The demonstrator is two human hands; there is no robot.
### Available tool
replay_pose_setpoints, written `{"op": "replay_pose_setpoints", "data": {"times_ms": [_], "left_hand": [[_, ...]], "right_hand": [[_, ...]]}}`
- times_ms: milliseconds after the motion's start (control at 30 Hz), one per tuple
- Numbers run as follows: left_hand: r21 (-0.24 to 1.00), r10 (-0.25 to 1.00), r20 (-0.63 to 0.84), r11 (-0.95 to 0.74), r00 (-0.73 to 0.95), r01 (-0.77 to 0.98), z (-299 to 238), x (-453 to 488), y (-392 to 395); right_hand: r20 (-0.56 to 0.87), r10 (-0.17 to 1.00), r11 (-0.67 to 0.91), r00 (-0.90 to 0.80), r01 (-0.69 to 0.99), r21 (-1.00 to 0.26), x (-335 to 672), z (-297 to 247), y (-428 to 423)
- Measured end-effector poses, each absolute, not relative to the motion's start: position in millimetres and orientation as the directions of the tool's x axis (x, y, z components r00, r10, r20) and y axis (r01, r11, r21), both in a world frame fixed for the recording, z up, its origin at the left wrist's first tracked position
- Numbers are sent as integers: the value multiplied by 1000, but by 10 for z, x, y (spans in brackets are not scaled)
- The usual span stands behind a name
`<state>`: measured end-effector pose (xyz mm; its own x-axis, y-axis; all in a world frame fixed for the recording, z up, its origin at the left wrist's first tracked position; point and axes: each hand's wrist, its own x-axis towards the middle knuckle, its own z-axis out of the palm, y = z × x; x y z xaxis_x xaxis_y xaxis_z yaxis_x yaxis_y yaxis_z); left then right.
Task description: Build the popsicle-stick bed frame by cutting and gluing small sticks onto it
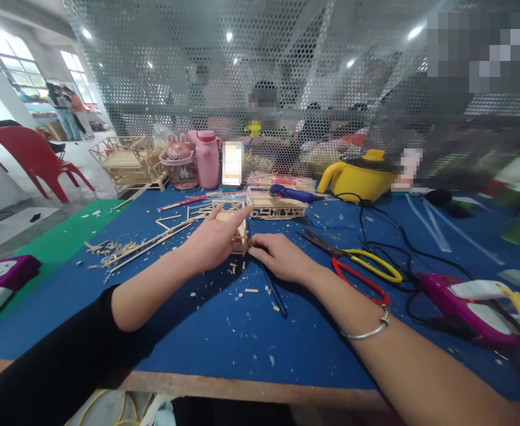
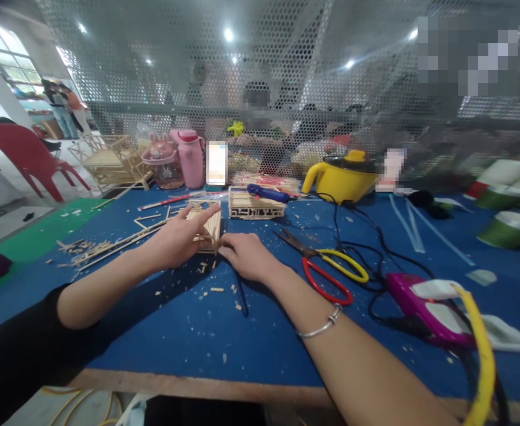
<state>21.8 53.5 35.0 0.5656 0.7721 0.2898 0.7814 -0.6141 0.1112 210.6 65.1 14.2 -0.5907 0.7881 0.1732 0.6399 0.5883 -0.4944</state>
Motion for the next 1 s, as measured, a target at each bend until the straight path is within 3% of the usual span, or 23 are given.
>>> {"op": "replay_pose_setpoints", "data": {"times_ms": [133, 300, 533, 600, 733, 900, 1000], "left_hand": [[127, 793, 254, -596, 554, 793, 365, 211, 532], [149, 804, 220, -587, 552, 795, 353, 180, 545], [264, 795, 284, -603, 537, 753, 466, 45, 437], [309, 793, 400, -588, 459, 748, 482, -60, 412], [461, 788, 598, -487, 146, 742, 355, -304, 446], [687, 858, 512, -385, -34, 616, 98, -428, 542], [728, 850, 518, -381, -93, 570, 65, -389, 516]], "right_hand": [[157, 762, 606, -628, 607, -515, 2285, 246, 703], [277, 862, 507, -425, 733, -453, 2490, 334, 800], [76, 886, 458, -458, 836, -302, 2488, 254, 784], [47, 887, 454, -460, 845, -282, 2489, 235, 789], [34, 914, 401, -404, 888, -227, 2570, 224, 852], [63, 949, 317, -310, 933, -169, 2654, 271, 898], [192, 930, 358, -314, 892, -275, 2566, 304, 856]]}}
